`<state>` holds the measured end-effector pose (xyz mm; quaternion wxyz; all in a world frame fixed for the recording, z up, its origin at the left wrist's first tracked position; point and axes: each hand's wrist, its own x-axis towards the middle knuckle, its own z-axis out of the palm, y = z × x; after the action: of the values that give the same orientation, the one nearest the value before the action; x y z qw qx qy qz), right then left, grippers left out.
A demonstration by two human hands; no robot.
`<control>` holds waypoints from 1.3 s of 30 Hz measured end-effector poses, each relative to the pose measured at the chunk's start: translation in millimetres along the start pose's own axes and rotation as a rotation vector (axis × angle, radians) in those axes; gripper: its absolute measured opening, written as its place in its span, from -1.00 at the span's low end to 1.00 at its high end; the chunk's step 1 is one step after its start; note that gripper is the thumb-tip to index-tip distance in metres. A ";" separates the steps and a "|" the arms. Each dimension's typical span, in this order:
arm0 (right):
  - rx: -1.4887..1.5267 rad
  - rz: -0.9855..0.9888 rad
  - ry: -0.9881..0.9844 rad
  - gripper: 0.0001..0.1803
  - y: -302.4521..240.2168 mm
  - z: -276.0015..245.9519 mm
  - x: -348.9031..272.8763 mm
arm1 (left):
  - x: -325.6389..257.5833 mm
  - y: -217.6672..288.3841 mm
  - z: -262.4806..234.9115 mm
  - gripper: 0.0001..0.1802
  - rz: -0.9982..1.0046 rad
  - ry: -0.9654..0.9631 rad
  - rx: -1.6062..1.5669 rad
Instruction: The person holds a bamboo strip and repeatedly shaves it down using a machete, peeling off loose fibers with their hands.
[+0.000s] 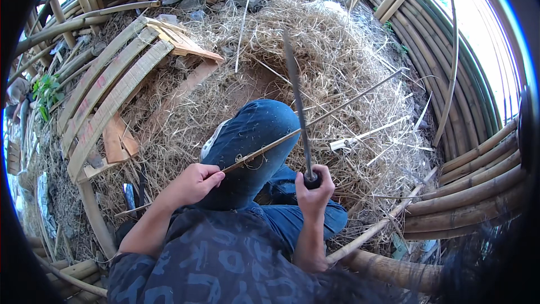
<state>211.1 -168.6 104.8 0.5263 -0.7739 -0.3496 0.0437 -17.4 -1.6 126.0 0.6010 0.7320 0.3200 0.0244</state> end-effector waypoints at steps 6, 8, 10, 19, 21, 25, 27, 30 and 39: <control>-0.209 0.020 -0.052 -0.69 -21.6 14.8 31.3 | 2.9 -6.0 9.8 -0.63 -0.005 -0.006 0.031; -0.287 -0.137 -0.102 -0.69 -27.8 18.6 43.1 | 4.1 -4.6 9.4 -0.62 -0.016 -0.014 0.045; -0.298 -0.140 -0.123 -0.69 -27.3 22.6 52.2 | 5.9 -9.1 10.2 -0.60 -0.018 -0.021 0.006; -0.510 -0.278 -0.307 -0.76 -21.7 20.1 77.8 | 30.9 -27.4 -9.3 -0.47 -0.113 -0.277 -0.246; -0.511 -0.261 -0.330 -0.75 -21.0 18.7 80.3 | 33.7 -30.5 -10.4 -0.45 -0.136 -0.282 -0.246; -0.515 -0.237 -0.304 -0.77 -17.9 19.6 78.8 | 28.1 -8.9 -3.8 -0.41 -0.130 -0.174 -0.022; -0.518 -0.221 -0.301 -0.78 -16.8 20.6 79.1 | 21.6 -4.3 -1.3 -0.41 -0.132 -0.132 0.023; -0.523 -0.225 -0.289 -0.79 -17.8 20.7 79.1 | 15.5 -13.2 2.5 -0.44 -0.099 -0.047 0.013; -0.155 -0.144 -0.250 -0.76 -0.7 0.8 93.0 | 0.1 -34.6 6.3 -0.51 -0.050 -0.029 -0.185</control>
<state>280.3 -113.2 132.9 0.4192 -0.7736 -0.4694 0.0745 -29.9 -4.5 93.3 0.6711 0.6653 0.3259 0.0281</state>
